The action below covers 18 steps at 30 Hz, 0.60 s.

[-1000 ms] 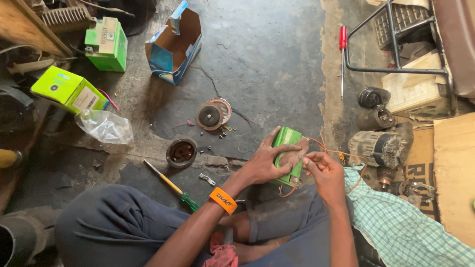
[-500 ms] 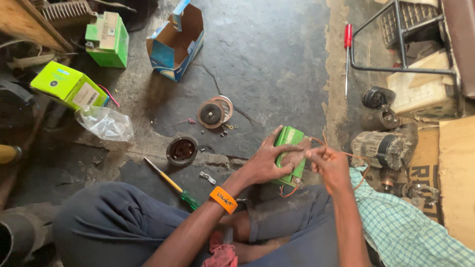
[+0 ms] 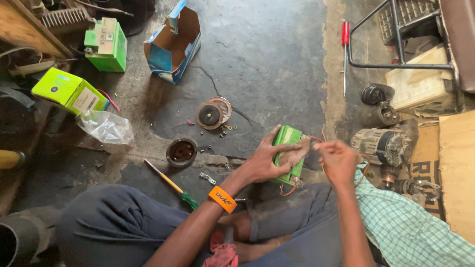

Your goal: The person sits on the floor and works on a green battery and a cylindrical motor component. They use a wrench to tighten a terminal on the battery and handle various small metal parts and wires scattered on the floor.

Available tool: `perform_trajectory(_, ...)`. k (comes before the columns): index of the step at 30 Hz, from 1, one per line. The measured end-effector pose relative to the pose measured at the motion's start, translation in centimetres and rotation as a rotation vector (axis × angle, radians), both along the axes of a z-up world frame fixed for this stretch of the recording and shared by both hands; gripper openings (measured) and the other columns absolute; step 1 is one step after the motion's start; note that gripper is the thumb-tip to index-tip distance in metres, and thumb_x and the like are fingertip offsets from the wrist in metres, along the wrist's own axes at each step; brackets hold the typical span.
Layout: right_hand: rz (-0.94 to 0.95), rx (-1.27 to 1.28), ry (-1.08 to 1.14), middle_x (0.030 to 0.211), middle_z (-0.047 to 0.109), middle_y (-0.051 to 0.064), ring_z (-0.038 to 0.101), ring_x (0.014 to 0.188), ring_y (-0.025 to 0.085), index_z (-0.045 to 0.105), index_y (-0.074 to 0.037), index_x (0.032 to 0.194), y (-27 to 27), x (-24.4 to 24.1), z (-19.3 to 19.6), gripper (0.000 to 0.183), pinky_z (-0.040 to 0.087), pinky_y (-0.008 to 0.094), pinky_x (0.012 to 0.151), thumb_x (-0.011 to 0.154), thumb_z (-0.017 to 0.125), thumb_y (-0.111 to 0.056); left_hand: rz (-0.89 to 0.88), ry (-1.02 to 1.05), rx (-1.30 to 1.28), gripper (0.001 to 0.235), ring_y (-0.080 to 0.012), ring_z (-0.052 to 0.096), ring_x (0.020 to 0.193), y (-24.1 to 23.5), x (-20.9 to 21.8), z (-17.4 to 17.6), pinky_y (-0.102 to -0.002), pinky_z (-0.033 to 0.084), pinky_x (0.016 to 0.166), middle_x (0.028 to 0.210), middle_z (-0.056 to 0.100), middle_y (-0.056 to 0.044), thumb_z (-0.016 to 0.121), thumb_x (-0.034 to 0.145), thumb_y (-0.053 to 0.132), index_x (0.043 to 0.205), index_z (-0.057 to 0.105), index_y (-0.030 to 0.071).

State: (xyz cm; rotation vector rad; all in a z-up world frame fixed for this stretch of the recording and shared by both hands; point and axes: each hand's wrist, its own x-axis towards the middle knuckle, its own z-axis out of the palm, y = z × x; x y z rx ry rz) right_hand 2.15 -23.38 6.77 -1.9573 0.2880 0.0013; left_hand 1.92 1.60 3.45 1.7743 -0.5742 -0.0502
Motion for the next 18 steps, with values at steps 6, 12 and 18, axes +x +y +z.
perform_trajectory(6, 0.085, -0.048, -0.116, 0.087, 0.068, 0.006, 0.063, 0.072, 0.008, 0.066, 0.001, 0.106, 2.1, -1.9, 1.9, 0.013, 0.052, 0.023, 0.065, 0.096, 0.069, -0.007, -0.018, 0.026, -0.02, 0.063, -0.048, 0.02, 0.157, 0.1, 0.2, 0.6, -0.053, 0.028, 0.124, 0.165, 0.022, -0.037, 0.073, 0.077, 0.034, 0.14, 0.066, 0.03)
perform_trajectory(12, 0.103, 0.135, -0.122, 0.094, 0.07, 0.005, 0.068, 0.082, 0.009, 0.067, 0.002, 0.105, 2.6, -2.9, 0.6, 0.014, 0.056, 0.024, 0.071, 0.092, 0.071, -0.002, -0.025, 0.013, 0.01, 0.066, -0.0478, 0.018, 0.157, 0.1, 0.4, 0.1, -0.054, 0.027, 0.123, 0.164, 0.021, -0.037, 0.075, 0.074, 0.032, 0.139, 0.066, 0.03)
perform_trajectory(18, 0.107, 0.338, 0.041, 0.087, 0.07, 0.005, 0.064, 0.073, 0.01, 0.07, -0.001, 0.104, 0.8, -2.9, -1.1, 0.016, 0.05, 0.024, 0.063, 0.089, 0.074, -0.002, -0.033, 0.0, -0.016, 0.063, -0.0472, 0.018, 0.158, 0.1, 0.2, 0.1, -0.053, 0.027, 0.124, 0.165, 0.025, -0.036, 0.074, 0.076, 0.033, 0.139, 0.066, 0.03)
